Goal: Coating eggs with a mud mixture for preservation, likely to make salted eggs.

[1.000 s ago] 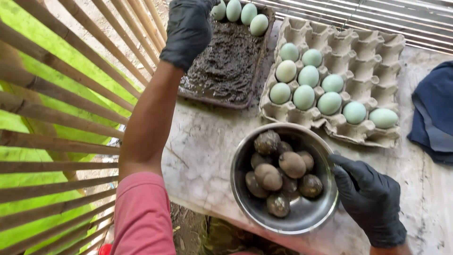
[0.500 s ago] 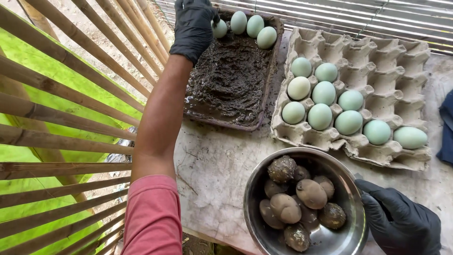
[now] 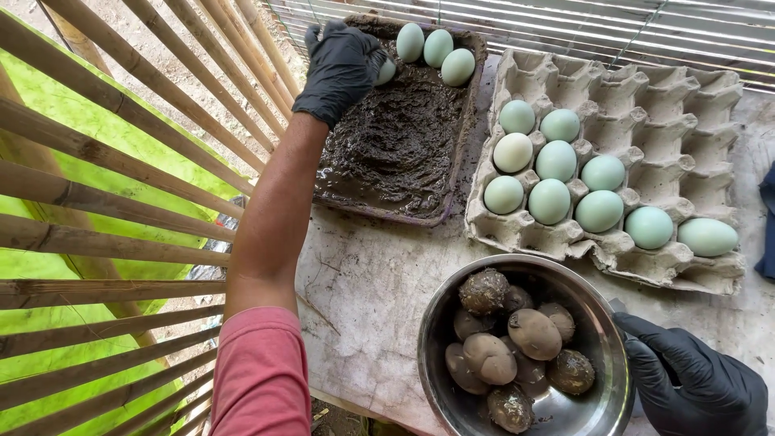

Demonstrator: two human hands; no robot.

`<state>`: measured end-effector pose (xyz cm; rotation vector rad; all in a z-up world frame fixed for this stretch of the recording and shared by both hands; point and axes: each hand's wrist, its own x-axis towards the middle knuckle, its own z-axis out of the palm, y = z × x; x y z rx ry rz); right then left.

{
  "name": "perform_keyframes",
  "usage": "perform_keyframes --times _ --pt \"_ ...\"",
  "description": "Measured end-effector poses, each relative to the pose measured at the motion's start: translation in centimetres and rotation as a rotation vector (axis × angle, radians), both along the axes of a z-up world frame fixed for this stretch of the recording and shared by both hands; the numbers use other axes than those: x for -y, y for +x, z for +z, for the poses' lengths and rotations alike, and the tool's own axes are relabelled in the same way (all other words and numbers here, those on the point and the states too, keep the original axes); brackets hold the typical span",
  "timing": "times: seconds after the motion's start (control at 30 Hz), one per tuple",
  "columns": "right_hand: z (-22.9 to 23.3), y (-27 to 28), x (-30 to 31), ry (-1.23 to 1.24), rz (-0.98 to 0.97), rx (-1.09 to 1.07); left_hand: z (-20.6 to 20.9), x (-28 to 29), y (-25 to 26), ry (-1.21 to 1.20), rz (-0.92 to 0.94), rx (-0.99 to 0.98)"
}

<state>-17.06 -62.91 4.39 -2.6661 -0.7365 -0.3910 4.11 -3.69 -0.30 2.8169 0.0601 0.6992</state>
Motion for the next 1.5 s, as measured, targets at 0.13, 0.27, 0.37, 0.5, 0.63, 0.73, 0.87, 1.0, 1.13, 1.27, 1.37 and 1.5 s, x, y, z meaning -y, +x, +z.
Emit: perform_keyframes --times 0.13,0.27,0.37,0.5,0.63,0.73,0.87,1.0,1.13,1.27,1.37,1.5 --pt "0.6 0.1 -0.2 0.019 0.047 0.031 2.2 2.2 -1.1 -0.085 -0.1 0.068" --pt "1.6 -0.2 -0.9 0.009 0.011 0.06 1.2 1.9 -0.5 -0.003 0.102 -0.004" --pt "2.5 -0.6 -1.5 0.025 -0.003 0.066 4.5 4.7 -1.9 -0.107 0.109 -0.262" --pt "2.5 -0.9 -1.4 0.053 -0.002 0.03 5.5 6.0 -3.3 -0.059 -0.129 -0.063" --pt "2.6 -0.6 -1.3 0.055 0.08 0.125 6.9 7.0 -3.7 -0.032 0.015 -0.283" --pt "2.2 -0.3 -0.7 0.047 0.132 0.148 6.9 7.5 -3.8 -0.051 -0.062 -0.221" --pt "1.0 -0.6 0.1 0.074 0.119 0.128 7.7 8.1 -5.0 -0.141 -0.149 -0.154" --pt "1.0 -0.8 0.2 0.074 0.101 0.112 6.0 7.0 -4.5 -0.02 -0.149 -0.059" --pt "1.1 -0.7 0.3 0.068 0.09 0.111 3.8 6.1 -3.1 0.284 -0.196 0.087" --pt "1.2 -0.6 0.1 0.04 0.083 0.127 4.2 5.1 -1.4 0.222 -0.026 -0.096" --pt "1.4 -0.5 -0.2 0.057 0.09 0.124 3.0 2.2 0.6 0.225 0.246 -0.001" --pt "1.2 -0.4 0.1 0.055 0.083 0.102 5.1 2.7 -0.5 0.036 0.246 -0.141"
